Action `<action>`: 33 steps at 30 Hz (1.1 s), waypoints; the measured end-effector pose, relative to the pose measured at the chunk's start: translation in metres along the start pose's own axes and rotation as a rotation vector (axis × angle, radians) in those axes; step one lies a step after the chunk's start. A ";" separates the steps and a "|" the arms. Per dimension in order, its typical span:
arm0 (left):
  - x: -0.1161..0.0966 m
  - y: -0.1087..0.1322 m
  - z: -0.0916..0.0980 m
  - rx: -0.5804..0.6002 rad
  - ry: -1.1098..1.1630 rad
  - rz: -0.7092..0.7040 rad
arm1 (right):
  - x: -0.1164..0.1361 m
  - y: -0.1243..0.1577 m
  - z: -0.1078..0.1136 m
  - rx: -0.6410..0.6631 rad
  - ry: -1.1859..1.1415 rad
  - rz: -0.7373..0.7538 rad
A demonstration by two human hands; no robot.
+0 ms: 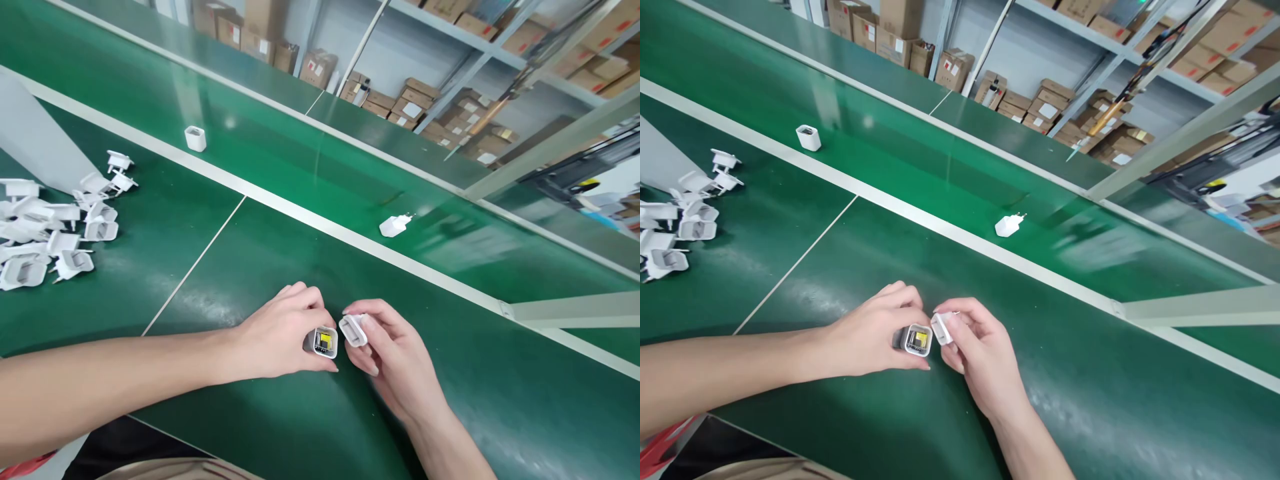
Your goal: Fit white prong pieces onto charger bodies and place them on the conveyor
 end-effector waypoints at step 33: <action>0.003 0.001 -0.004 -0.003 -0.061 0.007 | 0.049 0.032 -0.032 0.053 1.218 0.867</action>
Point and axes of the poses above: each hand's wrist, its own y-axis away from the middle knuckle, its own z-axis out of the back of the hand, x = y × z, the point moved 7 cm from there along -y, towards the middle knuckle, and after that the axes turned 13 degrees about y, right-handed, at the moved point
